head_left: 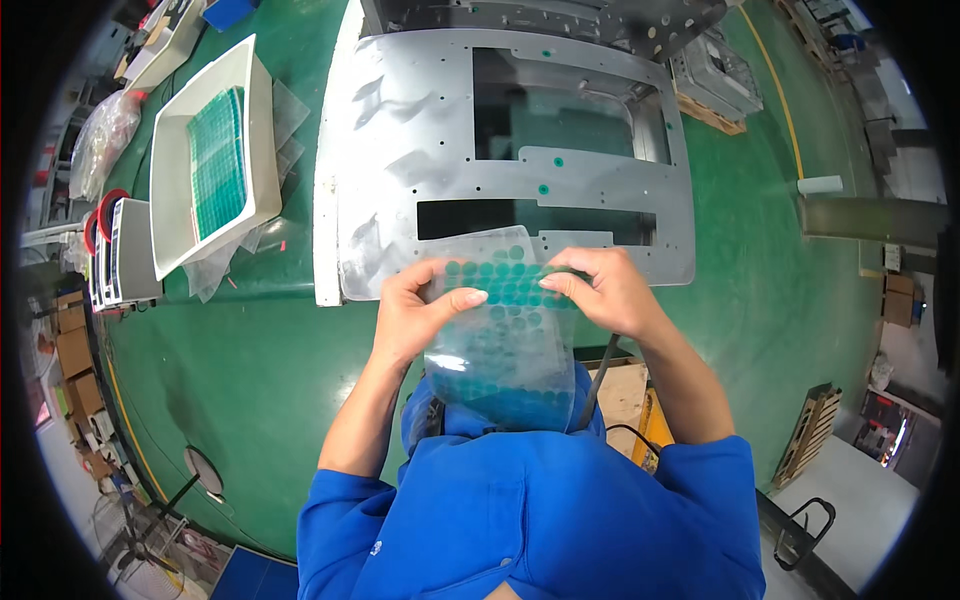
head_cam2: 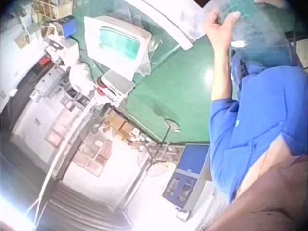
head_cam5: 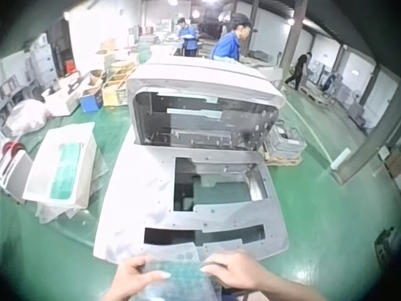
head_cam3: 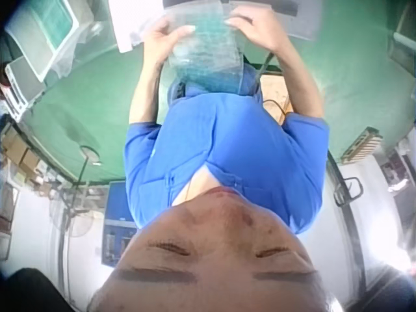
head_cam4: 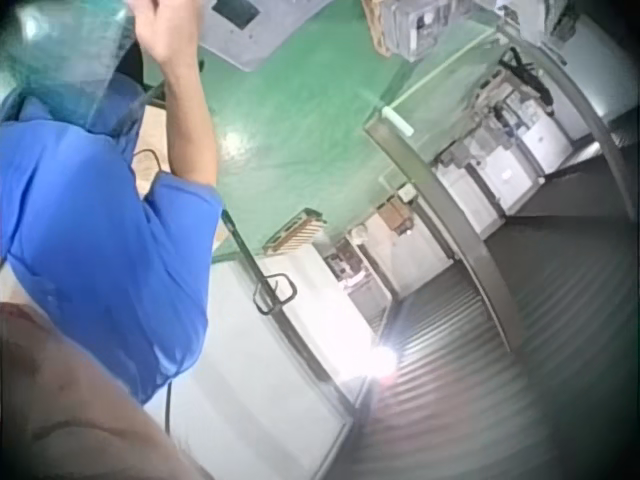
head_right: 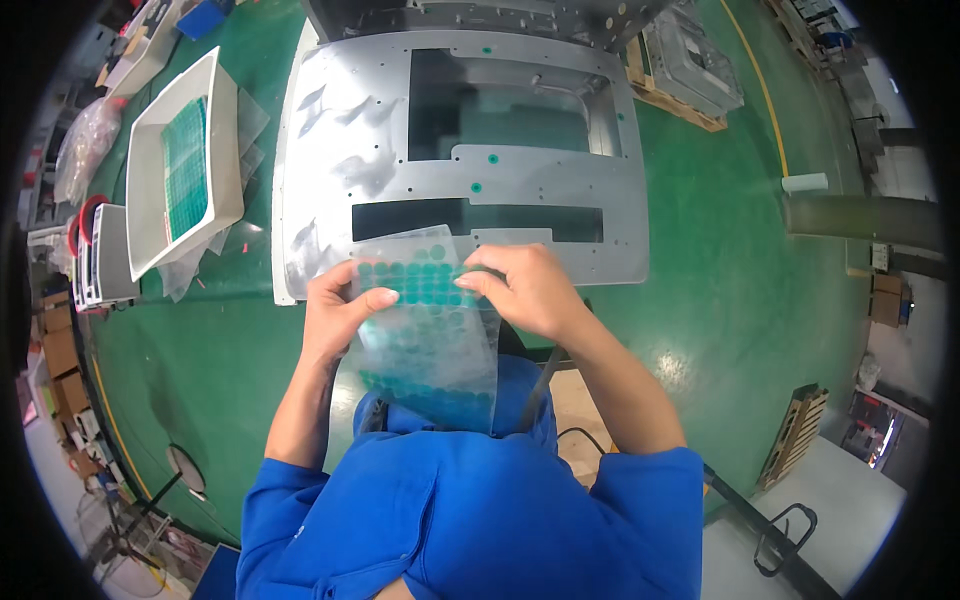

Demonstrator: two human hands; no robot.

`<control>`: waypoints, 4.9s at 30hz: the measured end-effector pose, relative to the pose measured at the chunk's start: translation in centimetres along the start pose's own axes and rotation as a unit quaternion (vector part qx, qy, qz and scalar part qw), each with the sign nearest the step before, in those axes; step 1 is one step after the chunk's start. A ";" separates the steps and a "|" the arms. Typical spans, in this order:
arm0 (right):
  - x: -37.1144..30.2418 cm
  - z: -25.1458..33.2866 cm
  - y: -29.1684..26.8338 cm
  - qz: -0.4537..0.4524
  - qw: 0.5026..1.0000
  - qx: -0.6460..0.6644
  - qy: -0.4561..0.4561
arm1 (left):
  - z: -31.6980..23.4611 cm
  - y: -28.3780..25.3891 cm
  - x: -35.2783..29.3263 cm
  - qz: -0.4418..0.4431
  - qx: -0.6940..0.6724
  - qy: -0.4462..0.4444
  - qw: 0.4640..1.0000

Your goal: Apply small green circular stickers to designated holes and spots on a large metal enclosure.

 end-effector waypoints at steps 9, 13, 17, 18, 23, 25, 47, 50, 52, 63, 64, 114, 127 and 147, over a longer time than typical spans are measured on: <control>-2.3 -1.1 0.2 -0.026 0.996 0.087 0.024 | -0.3 0.7 -0.2 0.000 0.030 0.021 0.999; -3.0 -2.4 0.1 -0.055 0.982 0.178 0.025 | 0.3 0.6 -0.5 0.005 0.091 0.050 0.995; -3.7 -2.9 -1.0 -0.120 0.965 0.231 0.028 | 0.8 0.8 -0.2 0.014 0.092 0.068 0.993; -3.7 -3.1 -1.2 -0.123 0.965 0.231 0.029 | 0.8 1.0 -0.1 0.016 0.092 0.064 0.994; -4.9 -3.3 -2.0 -0.210 0.973 0.091 -0.015 | 1.3 2.0 0.1 0.013 0.093 0.035 0.995; -5.0 -2.8 -2.4 -0.237 0.970 0.041 -0.042 | 1.8 2.0 0.3 0.010 0.091 0.027 0.995; -2.5 -10.4 -5.7 -0.221 0.961 -0.124 0.112 | 3.0 -1.1 1.1 -0.081 0.033 0.022 0.996; -2.5 -10.3 -5.7 -0.226 0.958 -0.135 0.110 | 2.6 -0.8 1.1 -0.082 0.026 0.026 0.996; -2.5 -10.0 -5.8 -0.231 0.956 -0.144 0.106 | 2.8 -1.0 1.2 -0.075 0.029 0.027 0.996; -2.4 -10.7 -5.7 -0.218 0.966 -0.064 0.124 | 2.7 -1.0 1.3 -0.069 0.021 0.033 0.997; -2.3 -11.1 -5.7 -0.210 0.967 -0.038 0.137 | 2.8 -1.1 1.3 -0.068 0.020 0.031 0.997; 23.1 -0.8 -0.8 -0.091 0.980 -0.165 0.057 | -1.5 -11.7 2.5 -0.244 -0.040 0.120 0.961; 23.8 -1.7 -1.2 -0.078 0.991 -0.087 0.072 | -1.8 -11.6 2.2 -0.243 -0.053 0.110 0.962; 5.9 1.1 5.5 0.076 0.954 -0.289 0.036 | 3.6 -15.7 -6.1 -0.253 -0.164 0.227 0.926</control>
Point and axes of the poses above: each hand's wrist, its own x-axis towards the middle knuckle, its own y-axis out of the palm, z = x × y, the point moved 10 cm from there along x, towards the middle knuckle, and after that the axes turned 6 degrees about -x, right-handed, at the moved point
